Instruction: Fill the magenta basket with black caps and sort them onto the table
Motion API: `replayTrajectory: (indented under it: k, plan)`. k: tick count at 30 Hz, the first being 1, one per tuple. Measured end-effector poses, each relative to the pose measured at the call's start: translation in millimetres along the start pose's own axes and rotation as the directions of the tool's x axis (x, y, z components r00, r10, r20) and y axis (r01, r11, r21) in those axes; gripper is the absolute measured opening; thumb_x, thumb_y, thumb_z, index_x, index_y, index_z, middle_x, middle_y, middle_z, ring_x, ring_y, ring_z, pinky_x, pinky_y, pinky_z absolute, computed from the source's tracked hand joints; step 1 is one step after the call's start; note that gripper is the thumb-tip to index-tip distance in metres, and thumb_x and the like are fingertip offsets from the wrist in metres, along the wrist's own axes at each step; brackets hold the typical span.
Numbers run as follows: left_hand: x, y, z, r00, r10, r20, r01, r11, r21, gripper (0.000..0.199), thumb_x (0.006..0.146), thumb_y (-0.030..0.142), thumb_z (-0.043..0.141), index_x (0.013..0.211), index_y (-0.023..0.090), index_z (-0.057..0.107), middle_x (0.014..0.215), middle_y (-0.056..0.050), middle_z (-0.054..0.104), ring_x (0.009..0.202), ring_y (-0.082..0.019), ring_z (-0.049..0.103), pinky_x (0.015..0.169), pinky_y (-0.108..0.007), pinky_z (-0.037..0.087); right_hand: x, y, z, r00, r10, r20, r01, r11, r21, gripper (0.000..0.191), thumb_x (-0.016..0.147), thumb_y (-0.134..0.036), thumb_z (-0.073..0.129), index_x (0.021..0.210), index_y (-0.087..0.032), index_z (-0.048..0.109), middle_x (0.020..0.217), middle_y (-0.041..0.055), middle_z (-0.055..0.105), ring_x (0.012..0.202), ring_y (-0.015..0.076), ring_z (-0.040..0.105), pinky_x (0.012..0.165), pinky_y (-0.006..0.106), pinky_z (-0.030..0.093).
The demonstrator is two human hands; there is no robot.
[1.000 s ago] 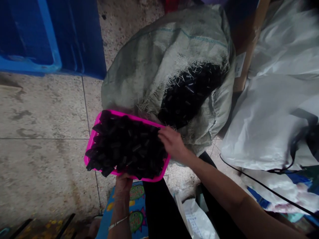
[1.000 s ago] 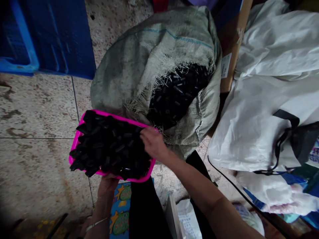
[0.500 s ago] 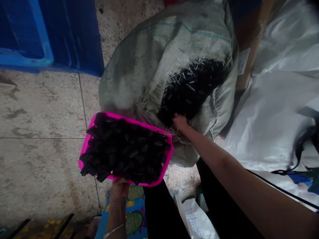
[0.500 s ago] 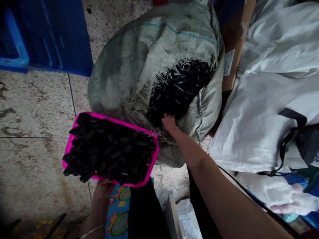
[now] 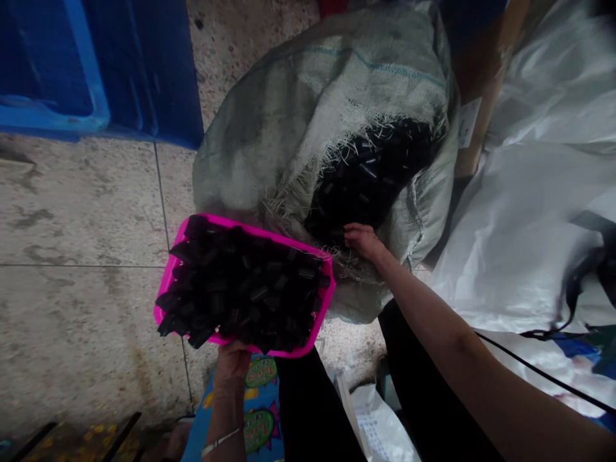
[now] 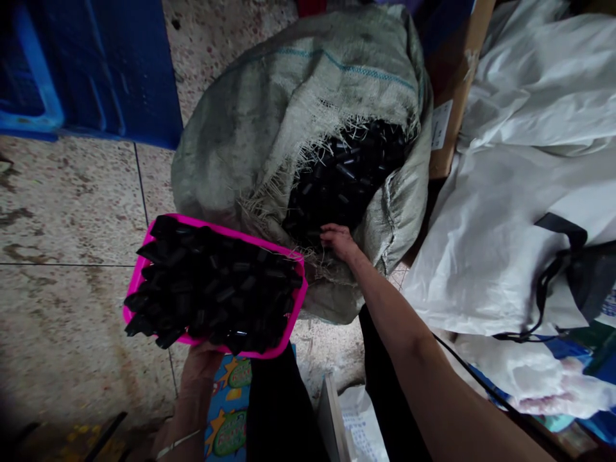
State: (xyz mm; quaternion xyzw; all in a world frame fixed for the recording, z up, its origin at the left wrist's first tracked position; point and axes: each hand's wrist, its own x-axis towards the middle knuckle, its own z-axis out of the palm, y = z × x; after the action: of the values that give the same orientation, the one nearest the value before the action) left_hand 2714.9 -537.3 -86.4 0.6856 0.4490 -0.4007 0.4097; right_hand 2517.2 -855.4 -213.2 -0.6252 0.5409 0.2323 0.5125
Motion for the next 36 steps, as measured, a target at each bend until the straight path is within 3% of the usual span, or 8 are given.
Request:
replayTrajectory:
  k: [6,10,15,20,26,30,32,36]
  plan:
    - [0,1,3.3,1.0,0.01,0.003,-0.01,1.0,-0.004,0.038,0.032,-0.004,0.05,0.059,0.018,0.065,0.059,0.003,0.064,0.062,-0.015,0.058,0.058,-0.023,0.05,2,-3,-7,0.992,-0.067,0.106,0.083,0.986,-0.147,0.021,0.088,-0.029,0.063,0.102,-0.013,0.064,0.109,0.0064,0.065,0.102,0.0201,0.061,0.09,0.042,0.049]
    - [3,0,1.0,1.0,0.021,-0.009,-0.021,1.0,0.0,0.041,0.032,-0.005,0.051,0.063,0.017,0.067,0.062,0.003,0.067,0.058,-0.013,0.057,0.053,-0.022,0.049,13,-21,5,0.99,-0.091,0.106,0.118,0.951,-0.285,0.029,0.091,-0.018,0.054,0.119,-0.015,0.06,0.13,0.0094,0.056,0.123,0.0233,0.049,0.103,0.043,0.04]
    - [7,-2,-0.9,1.0,0.025,-0.013,-0.025,1.0,0.001,0.042,0.034,-0.004,0.052,0.065,0.018,0.068,0.067,0.004,0.07,0.061,-0.015,0.06,0.057,-0.023,0.052,31,-38,31,0.991,-0.044,0.124,0.094,0.899,-0.427,0.031,0.092,-0.031,0.056,0.121,-0.017,0.058,0.128,0.0094,0.056,0.117,0.0244,0.054,0.098,0.049,0.045]
    - [6,-1,0.6,1.0,0.029,-0.01,-0.029,1.0,-0.003,0.042,0.034,-0.004,0.05,0.064,0.02,0.068,0.066,0.004,0.069,0.061,-0.013,0.06,0.057,-0.021,0.051,29,-35,46,0.991,0.008,0.132,0.053,0.889,-0.456,0.03,0.092,-0.034,0.058,0.115,-0.015,0.06,0.118,0.0083,0.061,0.105,0.0211,0.061,0.09,0.044,0.051]
    - [4,0,-0.3,1.0,0.016,-0.018,-0.016,1.0,-0.017,0.041,0.032,-0.004,0.05,0.063,0.017,0.067,0.064,0.003,0.068,0.06,-0.014,0.06,0.055,-0.022,0.051,26,-22,36,0.998,0.041,-0.041,-0.054,0.924,-0.378,0.034,0.095,-0.034,0.052,0.122,-0.014,0.055,0.111,0.0079,0.064,0.092,0.0166,0.063,0.079,0.033,0.053]
    - [3,0,0.1,1.0,0.001,-0.011,-0.001,1.0,-0.013,0.038,0.032,-0.003,0.049,0.06,0.016,0.066,0.061,0.002,0.067,0.058,-0.014,0.059,0.052,-0.021,0.049,18,-20,26,0.99,0.035,-0.133,-0.087,0.909,-0.407,0.041,0.098,-0.029,0.038,0.132,-0.006,0.047,0.126,0.0178,0.057,0.104,0.0204,0.06,0.081,0.03,0.048]
    - [3,-1,1.1,1.0,-0.001,-0.007,0.001,1.0,-0.013,0.036,0.033,-0.003,0.049,0.059,0.016,0.066,0.06,0.003,0.066,0.058,-0.014,0.058,0.052,-0.022,0.05,12,-25,29,0.996,0.008,-0.092,-0.049,0.891,-0.451,0.036,0.097,-0.027,0.039,0.125,-0.008,0.054,0.126,0.0184,0.057,0.106,0.0216,0.059,0.083,0.03,0.047]
    - [4,-4,1.8,1.0,0.002,0.002,-0.002,1.0,-0.014,0.038,0.033,-0.005,0.051,0.061,0.016,0.066,0.062,0.003,0.066,0.06,-0.014,0.059,0.055,-0.022,0.052,0,-37,51,0.992,-0.068,0.104,0.113,0.841,-0.529,0.023,0.094,-0.03,0.052,0.108,-0.015,0.063,0.117,0.0094,0.062,0.105,0.0201,0.059,0.09,0.037,0.048]
